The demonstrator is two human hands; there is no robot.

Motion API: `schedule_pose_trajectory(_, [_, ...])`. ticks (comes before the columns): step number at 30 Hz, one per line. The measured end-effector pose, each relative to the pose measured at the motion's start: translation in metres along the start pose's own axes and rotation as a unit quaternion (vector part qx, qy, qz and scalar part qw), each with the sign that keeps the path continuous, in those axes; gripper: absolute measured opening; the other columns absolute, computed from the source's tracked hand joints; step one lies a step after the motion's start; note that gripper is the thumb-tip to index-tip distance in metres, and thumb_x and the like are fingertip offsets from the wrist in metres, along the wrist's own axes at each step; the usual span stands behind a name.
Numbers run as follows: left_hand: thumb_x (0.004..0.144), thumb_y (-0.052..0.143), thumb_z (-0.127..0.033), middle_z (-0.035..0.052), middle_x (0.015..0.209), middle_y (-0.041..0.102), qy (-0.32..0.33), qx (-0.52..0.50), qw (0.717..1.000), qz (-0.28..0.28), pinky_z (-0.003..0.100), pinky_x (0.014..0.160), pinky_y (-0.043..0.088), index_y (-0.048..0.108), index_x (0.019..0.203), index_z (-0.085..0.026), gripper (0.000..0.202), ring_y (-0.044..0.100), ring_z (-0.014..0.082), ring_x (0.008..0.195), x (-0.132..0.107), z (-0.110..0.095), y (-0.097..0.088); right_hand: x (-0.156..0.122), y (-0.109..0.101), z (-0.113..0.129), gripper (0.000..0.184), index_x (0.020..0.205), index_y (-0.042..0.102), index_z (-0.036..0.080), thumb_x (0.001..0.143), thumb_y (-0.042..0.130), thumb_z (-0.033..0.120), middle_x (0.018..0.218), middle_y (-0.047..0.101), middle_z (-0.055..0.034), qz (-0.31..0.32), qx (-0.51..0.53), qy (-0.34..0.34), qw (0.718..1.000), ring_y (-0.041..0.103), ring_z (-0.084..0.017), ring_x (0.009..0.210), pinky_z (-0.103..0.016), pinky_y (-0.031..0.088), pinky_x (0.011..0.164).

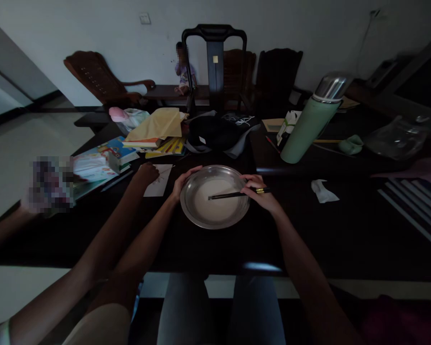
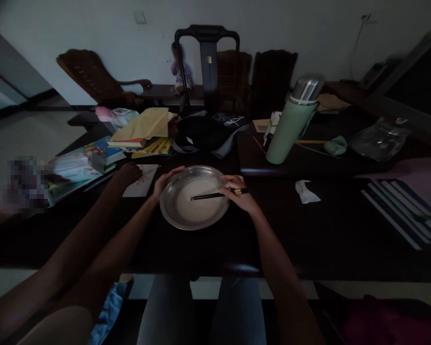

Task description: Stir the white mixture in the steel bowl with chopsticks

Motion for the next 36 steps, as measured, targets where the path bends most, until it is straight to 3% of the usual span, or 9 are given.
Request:
schedule_pose_trajectory(6, [0.076, 0.063, -0.043, 0.0092, 0.126, 0.064, -0.043, -0.001, 0.997, 0.064, 0.045, 0.111, 0.031, 0.071, 0.113, -0.015, 0.047, 0.042, 0.0366, 0.131, -0.004, -0.013, 0.001, 0.000, -0.015, -0.003, 0.038, 0.063, 0.064, 0.026, 0.091, 0.050, 0.048, 0.112, 0.070, -0.0014, -0.077, 0.001, 0.022, 0.997, 0.053, -0.025, 0.113, -0.050, 0.036, 0.103])
schedule_pose_trajectory(12, [0.079, 0.060, -0.042, 0.0092, 0.124, 0.065, -0.057, -0.042, 0.996, 0.056, 0.046, 0.111, 0.031, 0.070, 0.116, -0.014, 0.048, 0.046, 0.0363, 0.127, -0.004, -0.007, 0.001, 0.000, 0.002, 0.002, 0.030, 0.067, 0.066, 0.027, 0.087, 0.058, 0.048, 0.113, 0.070, -0.0017, 0.015, 0.002, 0.000, 1.000, 0.055, -0.025, 0.111, -0.048, 0.039, 0.099])
schedule_pose_trajectory(18, [0.077, 0.060, -0.041, 0.0085, 0.122, 0.065, -0.058, -0.055, 0.996, 0.049, 0.045, 0.111, 0.031, 0.070, 0.114, -0.014, 0.047, 0.048, 0.0353, 0.126, -0.002, -0.002, 0.000, -0.001, -0.018, -0.005, 0.040, 0.062, 0.063, 0.026, 0.091, 0.049, 0.050, 0.108, 0.071, -0.0010, -0.091, -0.013, 0.012, 0.996, 0.054, -0.025, 0.110, -0.050, 0.036, 0.102])
schedule_pose_trajectory(21, [0.079, 0.059, -0.039, 0.0082, 0.122, 0.066, -0.067, -0.057, 0.995, 0.049, 0.046, 0.111, 0.030, 0.070, 0.115, -0.015, 0.045, 0.048, 0.0354, 0.126, -0.002, -0.004, 0.001, -0.001, -0.017, 0.001, 0.045, 0.059, 0.063, 0.027, 0.093, 0.045, 0.049, 0.109, 0.071, 0.0000, -0.052, 0.012, 0.000, 0.999, 0.053, -0.025, 0.113, -0.048, 0.036, 0.104])
schedule_pose_trajectory(24, [0.079, 0.059, -0.038, 0.0073, 0.123, 0.065, -0.068, -0.060, 0.995, 0.047, 0.045, 0.112, 0.030, 0.072, 0.113, -0.015, 0.043, 0.047, 0.0349, 0.127, -0.004, -0.006, 0.002, 0.000, -0.002, 0.004, 0.035, 0.065, 0.067, 0.027, 0.089, 0.054, 0.050, 0.115, 0.070, -0.0009, 0.012, 0.001, -0.007, 1.000, 0.053, -0.025, 0.112, -0.048, 0.038, 0.101])
schedule_pose_trajectory(27, [0.079, 0.058, -0.038, 0.0068, 0.125, 0.064, -0.055, -0.055, 0.996, 0.045, 0.044, 0.112, 0.029, 0.072, 0.111, -0.015, 0.042, 0.045, 0.0346, 0.129, -0.006, -0.009, 0.004, 0.000, 0.000, 0.001, 0.028, 0.069, 0.067, 0.028, 0.085, 0.060, 0.049, 0.116, 0.068, -0.0017, -0.019, -0.022, 0.007, 1.000, 0.052, -0.026, 0.112, -0.050, 0.037, 0.101])
schedule_pose_trajectory(30, [0.079, 0.058, -0.039, 0.0072, 0.124, 0.065, -0.060, -0.054, 0.996, 0.048, 0.045, 0.112, 0.029, 0.072, 0.112, -0.015, 0.043, 0.046, 0.0351, 0.129, -0.007, -0.010, 0.006, -0.001, -0.014, -0.003, 0.037, 0.065, 0.066, 0.027, 0.091, 0.050, 0.049, 0.111, 0.070, -0.0012, -0.080, -0.006, 0.015, 0.997, 0.052, -0.026, 0.113, -0.051, 0.035, 0.104])
schedule_pose_trajectory(33, [0.078, 0.059, -0.039, 0.0078, 0.124, 0.065, -0.064, -0.056, 0.995, 0.050, 0.045, 0.111, 0.031, 0.071, 0.113, -0.015, 0.044, 0.046, 0.0361, 0.128, -0.007, -0.009, 0.006, -0.001, -0.017, 0.000, 0.045, 0.059, 0.064, 0.027, 0.093, 0.045, 0.050, 0.109, 0.072, -0.0008, -0.046, 0.027, 0.007, 0.999, 0.053, -0.026, 0.113, -0.050, 0.035, 0.105])
schedule_pose_trajectory(36, [0.078, 0.059, -0.040, 0.0081, 0.121, 0.066, -0.065, -0.061, 0.995, 0.049, 0.045, 0.110, 0.032, 0.071, 0.113, -0.015, 0.044, 0.047, 0.0359, 0.126, -0.006, -0.009, 0.006, -0.001, -0.004, 0.004, 0.036, 0.067, 0.068, 0.028, 0.090, 0.052, 0.051, 0.116, 0.069, -0.0009, 0.012, 0.007, -0.008, 1.000, 0.052, -0.027, 0.114, -0.049, 0.037, 0.102])
Point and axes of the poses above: each hand's wrist, its own x-axis towards the middle knuckle, its own y-axis out of the palm, z = x × y, the point moved 2 cm from there along x, towards the middle knuckle
